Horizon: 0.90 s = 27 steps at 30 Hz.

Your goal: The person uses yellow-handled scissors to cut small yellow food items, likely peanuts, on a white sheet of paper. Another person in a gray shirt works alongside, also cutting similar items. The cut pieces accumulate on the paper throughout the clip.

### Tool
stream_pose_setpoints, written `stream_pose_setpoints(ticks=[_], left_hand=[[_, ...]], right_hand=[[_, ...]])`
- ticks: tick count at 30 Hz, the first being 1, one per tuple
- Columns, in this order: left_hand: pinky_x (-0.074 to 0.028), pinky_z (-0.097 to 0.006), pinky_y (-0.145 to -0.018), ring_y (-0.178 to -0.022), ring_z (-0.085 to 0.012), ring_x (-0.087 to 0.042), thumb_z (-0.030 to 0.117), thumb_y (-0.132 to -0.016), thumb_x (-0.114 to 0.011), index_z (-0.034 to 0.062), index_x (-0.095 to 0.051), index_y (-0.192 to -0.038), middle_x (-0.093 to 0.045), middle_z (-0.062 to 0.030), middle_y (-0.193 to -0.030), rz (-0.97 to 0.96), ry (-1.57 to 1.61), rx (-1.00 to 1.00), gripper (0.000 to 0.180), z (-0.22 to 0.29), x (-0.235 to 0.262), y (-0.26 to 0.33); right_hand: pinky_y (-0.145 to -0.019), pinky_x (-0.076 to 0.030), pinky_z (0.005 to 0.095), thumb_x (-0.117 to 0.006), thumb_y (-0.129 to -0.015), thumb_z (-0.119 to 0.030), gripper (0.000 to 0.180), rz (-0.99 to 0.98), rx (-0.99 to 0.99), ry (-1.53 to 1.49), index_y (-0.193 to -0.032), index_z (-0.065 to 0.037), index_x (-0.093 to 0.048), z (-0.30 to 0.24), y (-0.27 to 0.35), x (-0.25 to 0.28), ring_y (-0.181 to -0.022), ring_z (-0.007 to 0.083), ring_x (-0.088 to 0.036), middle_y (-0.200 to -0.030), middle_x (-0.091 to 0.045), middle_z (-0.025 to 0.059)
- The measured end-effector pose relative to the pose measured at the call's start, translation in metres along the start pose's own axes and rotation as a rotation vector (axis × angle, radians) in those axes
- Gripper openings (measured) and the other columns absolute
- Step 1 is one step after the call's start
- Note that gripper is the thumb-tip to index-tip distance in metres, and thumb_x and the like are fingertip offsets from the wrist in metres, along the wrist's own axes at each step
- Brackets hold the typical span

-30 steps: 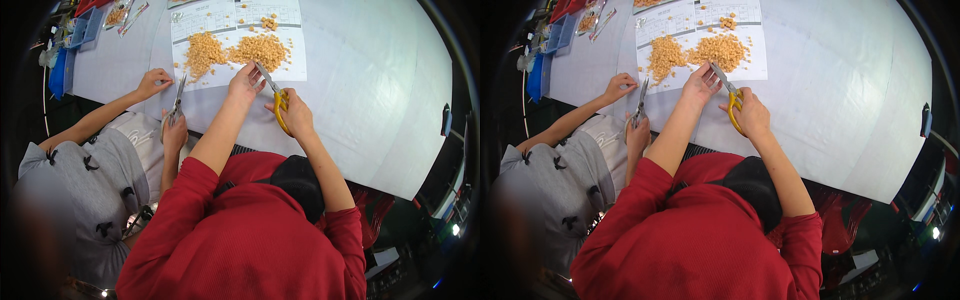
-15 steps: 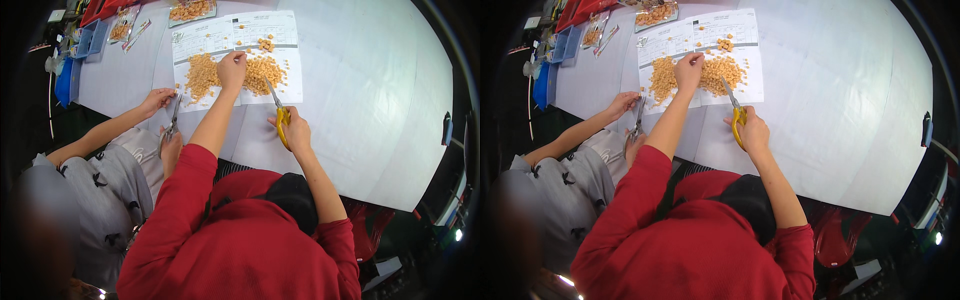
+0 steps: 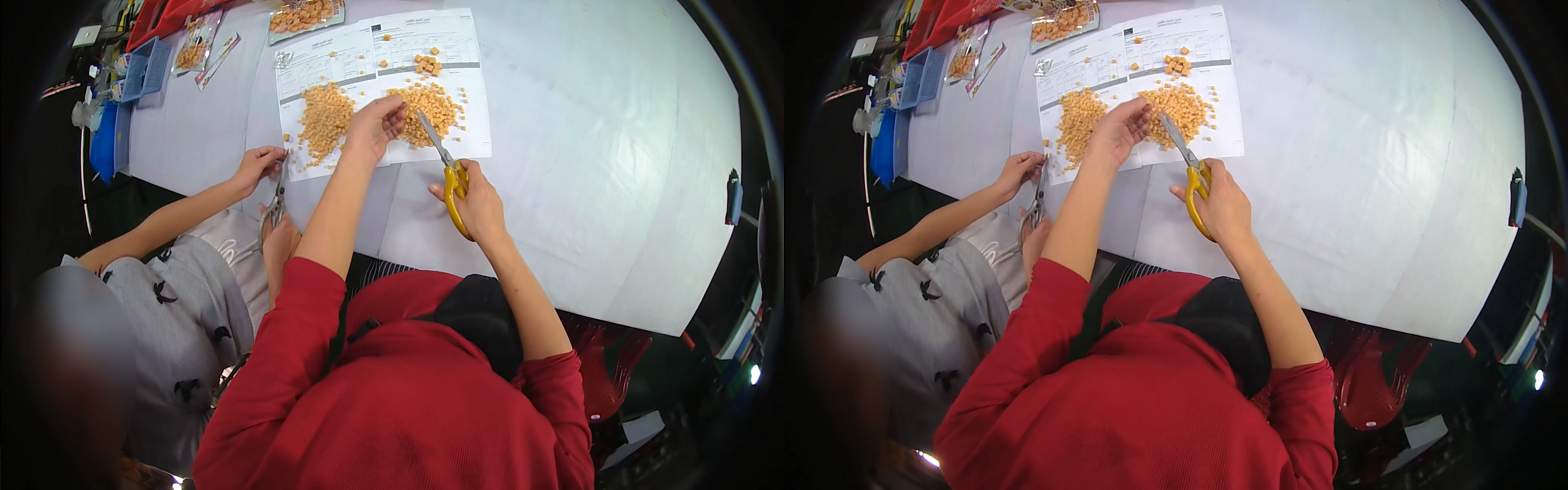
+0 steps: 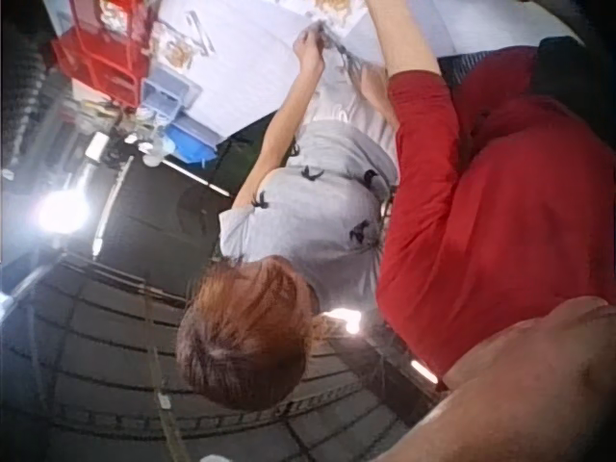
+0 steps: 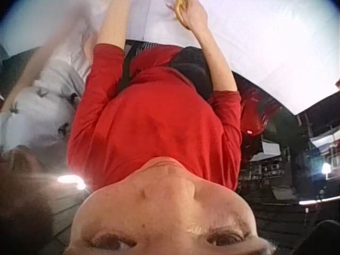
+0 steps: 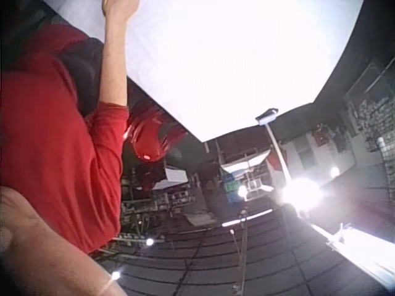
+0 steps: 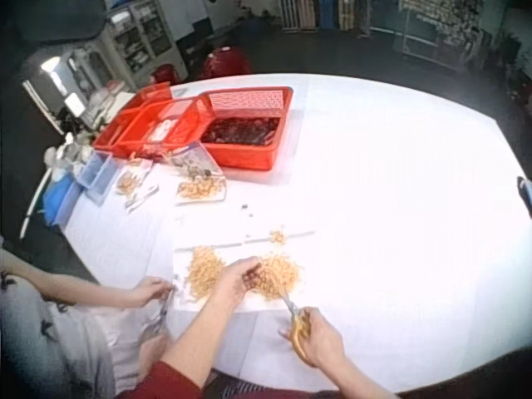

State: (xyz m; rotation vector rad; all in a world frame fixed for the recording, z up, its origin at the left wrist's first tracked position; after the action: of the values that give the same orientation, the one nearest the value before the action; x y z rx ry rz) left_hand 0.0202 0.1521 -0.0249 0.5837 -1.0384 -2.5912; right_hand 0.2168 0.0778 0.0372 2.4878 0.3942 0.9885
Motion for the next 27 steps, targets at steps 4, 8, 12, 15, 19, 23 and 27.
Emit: stream_pose_setpoints(ticks=[4, 8, 12, 15, 19, 23, 27], left_hand=[[-0.048, -0.026, -0.066, -0.077, -0.0104, -0.059, 0.017, -0.083, -0.067, 0.0067, -0.063, -0.096, -0.065, -0.0026, -0.088, -0.007, 0.125, 0.056, 0.017, -0.03, 0.028, 0.05], [-0.049, -0.027, -0.068, -0.079, -0.0115, -0.06, 0.015, -0.084, -0.067, 0.0067, -0.063, -0.097, -0.064, -0.002, -0.088, 0.001, 0.174, 0.053, 0.016, -0.041, 0.055, 0.087], [-0.049, -0.027, -0.07, -0.081, -0.0115, -0.059, 0.013, -0.086, -0.066, 0.0065, -0.063, -0.1, -0.063, -0.0021, -0.09, 0.008, 0.179, 0.008, 0.016, -0.046, 0.084, 0.108], [-0.049, -0.027, -0.07, -0.081, -0.011, -0.061, 0.01, -0.084, -0.068, 0.0063, -0.064, -0.105, -0.065, -0.0008, -0.09, 0.016, 0.247, -0.035, 0.022, -0.049, 0.1, 0.118], [-0.049, -0.027, -0.072, -0.082, -0.0119, -0.06, 0.01, -0.084, -0.068, 0.0059, -0.064, -0.108, -0.064, -0.0008, -0.09, 0.029, 0.266, -0.044, 0.024, -0.057, 0.112, 0.128], [-0.049, -0.027, -0.072, -0.084, -0.0118, -0.059, 0.01, -0.086, -0.066, 0.0048, -0.063, -0.11, -0.064, -0.0012, -0.092, 0.049, 0.25, -0.055, 0.025, -0.065, 0.119, 0.129], [-0.05, -0.027, -0.074, -0.085, -0.012, -0.059, 0.01, -0.086, -0.065, 0.004, -0.063, -0.111, -0.064, -0.0019, -0.094, 0.071, 0.222, -0.053, 0.025, -0.074, 0.121, 0.12]], right_hand=[[-0.075, -0.05, 0.0426, -0.072, -0.076, -0.05, 0.067, -0.011, 0.028, 0.016, -0.116, -0.002, -0.05, -0.017, 0.032, -0.021, -0.091, 0.0346, -0.064, -0.101, -0.064, 0.0184], [-0.075, -0.05, 0.0428, -0.072, -0.076, -0.05, 0.067, -0.032, 0.028, 0.044, -0.116, -0.002, -0.051, -0.025, 0.061, -0.045, -0.09, 0.0346, -0.064, -0.101, -0.064, 0.0186], [-0.076, -0.05, 0.043, -0.072, -0.076, -0.05, 0.067, -0.051, 0.018, 0.054, -0.117, -0.002, -0.05, -0.035, 0.087, -0.064, -0.093, 0.0341, -0.063, -0.103, -0.063, 0.0185], [-0.077, -0.05, 0.0431, -0.072, -0.076, -0.051, 0.068, -0.025, 0.044, 0.071, -0.118, -0.002, -0.049, -0.038, 0.101, -0.076, -0.095, 0.0339, -0.062, -0.105, -0.063, 0.0188], [-0.077, -0.05, 0.0433, -0.071, -0.077, -0.051, 0.068, -0.043, 0.056, 0.087, -0.118, -0.002, -0.049, -0.038, 0.11, -0.092, -0.096, 0.0343, -0.062, -0.106, -0.062, 0.0196], [-0.077, -0.05, 0.0437, -0.07, -0.077, -0.052, 0.067, -0.072, 0.045, 0.099, -0.116, -0.002, -0.05, -0.035, 0.108, -0.102, -0.094, 0.0348, -0.063, -0.104, -0.063, 0.0197], [-0.072, -0.05, 0.0444, -0.07, -0.076, -0.054, 0.067, -0.063, 0.062, 0.108, -0.112, -0.002, -0.051, -0.028, 0.1, -0.107, -0.086, 0.0373, -0.064, -0.094, -0.065, 0.0197]])
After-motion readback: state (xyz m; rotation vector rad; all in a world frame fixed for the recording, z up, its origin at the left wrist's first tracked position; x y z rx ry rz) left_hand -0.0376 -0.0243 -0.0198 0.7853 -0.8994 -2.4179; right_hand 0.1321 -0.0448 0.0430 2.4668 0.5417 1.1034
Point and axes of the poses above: each hand's wrist, its own y-axis away from the middle knuckle, its own x-axis out of the back of the hand, z = x × y, the point moved 8 cm from there along -y, towards the middle knuckle
